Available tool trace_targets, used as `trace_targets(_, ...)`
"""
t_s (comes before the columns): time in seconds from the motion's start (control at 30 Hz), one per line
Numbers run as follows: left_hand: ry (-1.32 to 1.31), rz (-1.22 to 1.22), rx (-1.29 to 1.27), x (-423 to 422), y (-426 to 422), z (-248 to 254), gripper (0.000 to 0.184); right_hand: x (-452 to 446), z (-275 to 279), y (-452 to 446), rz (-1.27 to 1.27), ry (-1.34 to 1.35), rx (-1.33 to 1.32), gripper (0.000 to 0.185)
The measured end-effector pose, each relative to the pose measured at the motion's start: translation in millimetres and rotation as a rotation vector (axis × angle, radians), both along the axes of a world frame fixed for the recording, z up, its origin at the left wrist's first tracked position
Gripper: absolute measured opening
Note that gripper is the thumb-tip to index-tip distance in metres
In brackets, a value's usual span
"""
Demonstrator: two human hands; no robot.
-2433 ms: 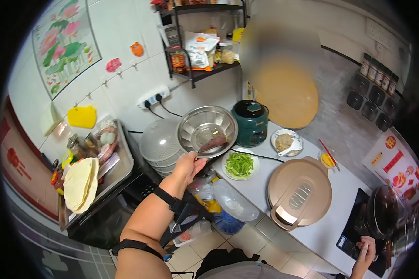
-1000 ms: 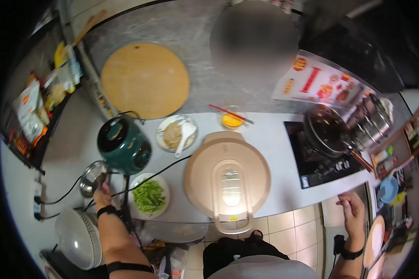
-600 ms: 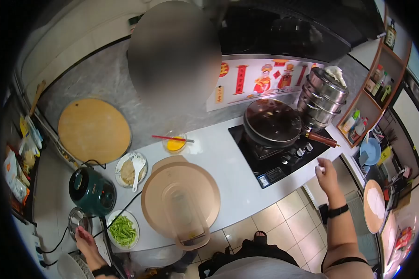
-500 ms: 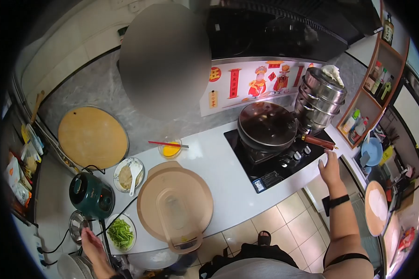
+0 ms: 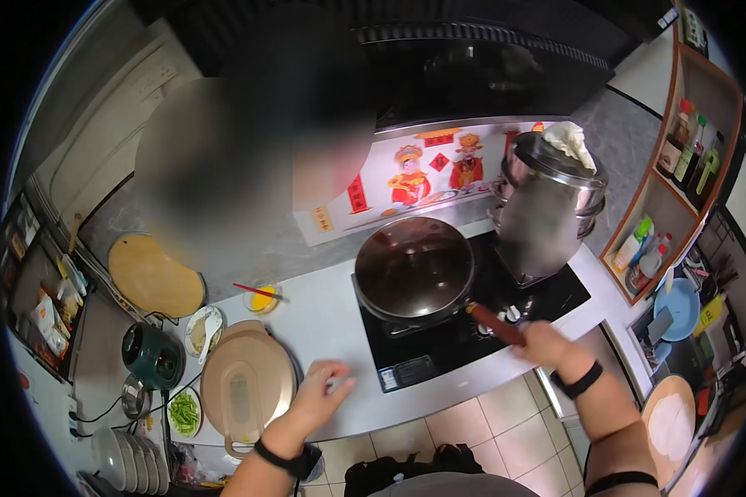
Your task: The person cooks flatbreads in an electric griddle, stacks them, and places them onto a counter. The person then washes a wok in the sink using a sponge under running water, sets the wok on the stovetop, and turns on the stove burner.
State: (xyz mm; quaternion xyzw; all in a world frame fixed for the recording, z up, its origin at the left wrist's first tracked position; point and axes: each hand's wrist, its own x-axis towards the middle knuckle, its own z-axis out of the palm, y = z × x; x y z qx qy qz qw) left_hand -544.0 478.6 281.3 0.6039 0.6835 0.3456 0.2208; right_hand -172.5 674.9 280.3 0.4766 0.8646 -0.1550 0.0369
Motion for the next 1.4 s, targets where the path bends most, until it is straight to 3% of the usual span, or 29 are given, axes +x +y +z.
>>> trace_targets(0.17,0.213,0.039,0.083,35,149,-10,0.046,-27,-24,-59,0.042,0.411,-0.34,0.049)
trace_targets(0.33,0.35,0.153,-0.13,42,254,-6,0.062,-56,-42,-82,-0.054,0.605,-0.442,0.05)
trace_targets(0.43,0.56,0.166,-0.159,49,285,-7,0.066,-59,-33,-83,-0.047,0.654,-0.545,0.047)
trace_targets(0.53,0.591,0.111,-0.307,52,310,-10,0.063,-60,-41,-79,-0.076,0.71,-0.625,0.047)
trace_targets(0.67,0.522,0.113,-0.308,60,314,-6,0.057,-57,-14,-72,-0.086,0.676,-0.827,0.046)
trace_targets(0.77,0.539,0.113,-0.199,52,312,-6,0.05,-56,-43,-71,-0.085,0.778,-0.945,0.044)
trace_targets(0.83,0.441,0.073,-0.051,41,309,-5,0.048,-46,-46,-70,-0.01,0.839,-0.904,0.043)
trace_targets(0.9,0.275,0.026,0.054,20,302,11,0.047,-29,-44,-69,-0.109,0.92,-0.833,0.044)
trace_targets(0.97,0.057,0.045,0.085,-9,294,29,0.047,-11,-48,-64,-0.203,1.032,-0.946,0.044)
trace_targets(1.1,-0.529,0.107,-0.044,-25,238,92,0.025,0,-38,-63,-0.338,1.072,-0.88,0.041)
trace_targets(1.17,-0.701,0.093,-0.049,-54,227,85,0.024,-2,-40,-67,-0.33,1.088,-0.877,0.04)
trace_targets(1.23,-0.884,0.243,-0.03,-51,211,85,0.024,-2,-42,-70,-0.323,1.103,-0.872,0.039)
trace_targets(1.37,-1.343,0.073,-0.21,-48,180,89,0.025,1,-39,-73,-0.343,1.073,-0.767,0.032)
trace_targets(1.4,-1.307,0.061,-0.176,-33,173,96,0.027,7,-37,-76,-0.362,1.051,-0.727,0.03)
